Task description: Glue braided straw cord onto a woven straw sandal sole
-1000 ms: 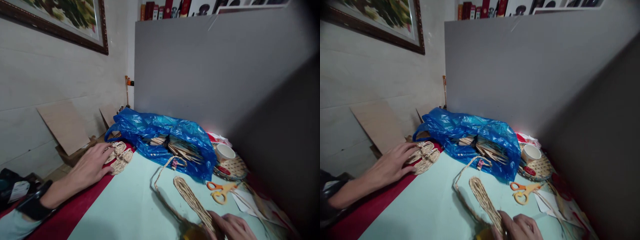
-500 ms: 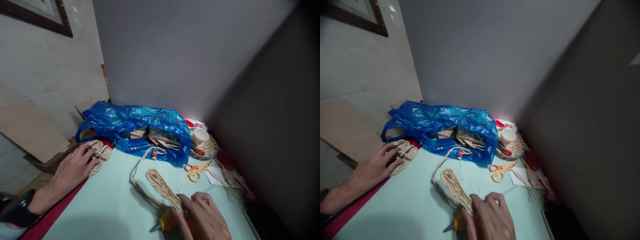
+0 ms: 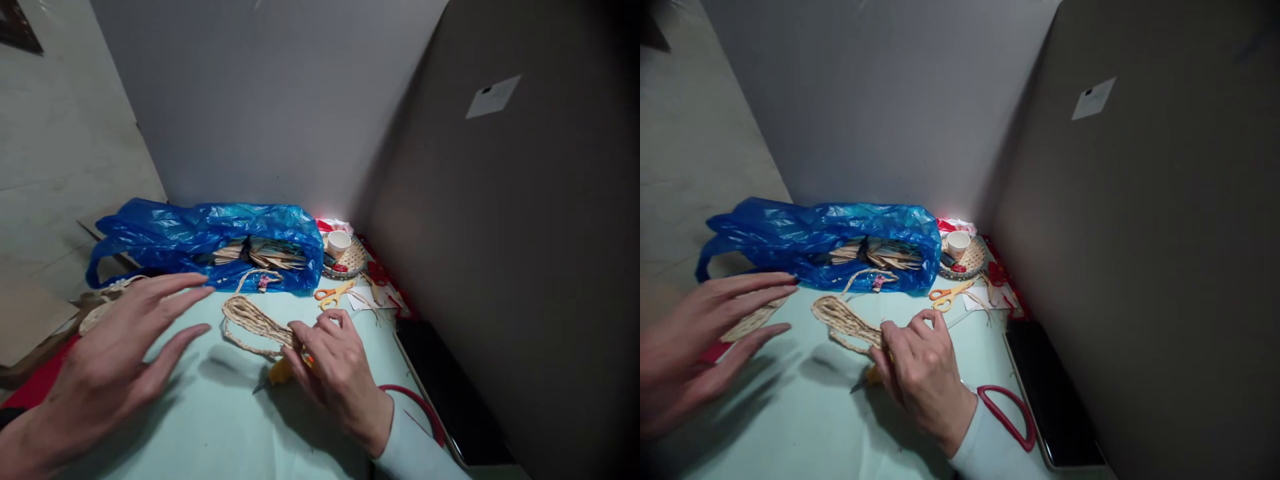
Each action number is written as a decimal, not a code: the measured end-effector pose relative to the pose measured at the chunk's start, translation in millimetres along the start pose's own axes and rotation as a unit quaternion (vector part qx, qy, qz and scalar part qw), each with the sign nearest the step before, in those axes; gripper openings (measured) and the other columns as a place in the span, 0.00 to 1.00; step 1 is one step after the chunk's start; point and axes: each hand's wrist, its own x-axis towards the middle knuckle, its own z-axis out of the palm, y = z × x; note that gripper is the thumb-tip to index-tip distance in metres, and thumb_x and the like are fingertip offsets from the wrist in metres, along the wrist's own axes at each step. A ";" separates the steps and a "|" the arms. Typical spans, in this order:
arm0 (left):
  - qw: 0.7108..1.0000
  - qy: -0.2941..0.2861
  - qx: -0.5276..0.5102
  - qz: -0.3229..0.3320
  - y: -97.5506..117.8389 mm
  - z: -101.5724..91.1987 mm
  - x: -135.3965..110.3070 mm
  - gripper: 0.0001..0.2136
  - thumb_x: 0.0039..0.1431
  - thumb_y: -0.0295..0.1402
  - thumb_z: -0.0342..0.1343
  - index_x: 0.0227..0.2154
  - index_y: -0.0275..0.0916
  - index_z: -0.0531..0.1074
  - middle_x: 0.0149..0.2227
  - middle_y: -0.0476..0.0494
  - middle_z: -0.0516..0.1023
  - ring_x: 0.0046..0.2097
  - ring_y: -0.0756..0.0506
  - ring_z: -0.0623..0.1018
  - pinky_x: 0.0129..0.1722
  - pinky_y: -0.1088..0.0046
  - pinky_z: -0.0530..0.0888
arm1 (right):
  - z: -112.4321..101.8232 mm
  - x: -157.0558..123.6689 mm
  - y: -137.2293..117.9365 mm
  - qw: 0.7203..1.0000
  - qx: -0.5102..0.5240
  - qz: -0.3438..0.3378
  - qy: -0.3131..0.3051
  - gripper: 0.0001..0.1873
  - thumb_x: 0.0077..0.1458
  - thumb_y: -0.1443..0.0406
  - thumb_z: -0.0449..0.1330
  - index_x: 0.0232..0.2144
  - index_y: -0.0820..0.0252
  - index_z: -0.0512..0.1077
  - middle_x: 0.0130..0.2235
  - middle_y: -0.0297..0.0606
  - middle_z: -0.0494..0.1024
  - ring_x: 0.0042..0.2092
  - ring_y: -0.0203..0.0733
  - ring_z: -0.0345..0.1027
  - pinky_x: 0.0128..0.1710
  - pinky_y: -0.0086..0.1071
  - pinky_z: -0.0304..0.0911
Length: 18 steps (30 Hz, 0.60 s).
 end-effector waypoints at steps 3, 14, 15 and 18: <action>0.989 -0.017 0.010 0.146 46.4 2.7 34.8 0.23 0.70 0.32 0.56 0.66 0.43 0.64 0.66 0.39 0.72 0.69 0.35 0.69 0.70 0.56 0.64 | 0.2 2.4 0.7 1.000 -0.001 -0.011 -0.005 0.06 0.70 0.71 0.58 0.44 0.69 0.75 0.30 0.38 0.81 0.31 0.43 0.63 0.45 0.42 0.58; 0.969 -0.175 -0.132 0.113 62.2 25.5 60.1 0.14 0.76 0.38 0.47 0.43 0.42 0.77 0.40 0.44 0.86 0.39 0.44 0.84 0.38 0.71 0.76 | -14.4 7.4 7.1 0.996 0.091 0.015 -0.002 0.15 0.75 0.59 0.57 0.50 0.69 0.71 0.35 0.40 0.82 0.36 0.42 0.69 0.42 0.37 0.64; 0.968 -0.181 -0.152 0.090 62.7 23.6 62.0 0.14 0.76 0.38 0.47 0.42 0.42 0.78 0.40 0.45 0.86 0.40 0.44 0.85 0.38 0.73 0.76 | -18.6 8.7 7.8 0.994 0.107 0.025 -0.002 0.16 0.75 0.57 0.57 0.50 0.68 0.71 0.35 0.40 0.82 0.36 0.41 0.70 0.42 0.36 0.65; 0.951 -0.221 -0.218 0.003 66.4 21.2 67.7 0.12 0.72 0.40 0.53 0.37 0.43 0.79 0.34 0.51 0.85 0.34 0.48 0.83 0.33 0.78 0.74 | -27.7 11.4 10.7 0.984 0.171 0.049 -0.001 0.15 0.74 0.56 0.58 0.45 0.63 0.74 0.35 0.38 0.82 0.36 0.39 0.72 0.42 0.35 0.66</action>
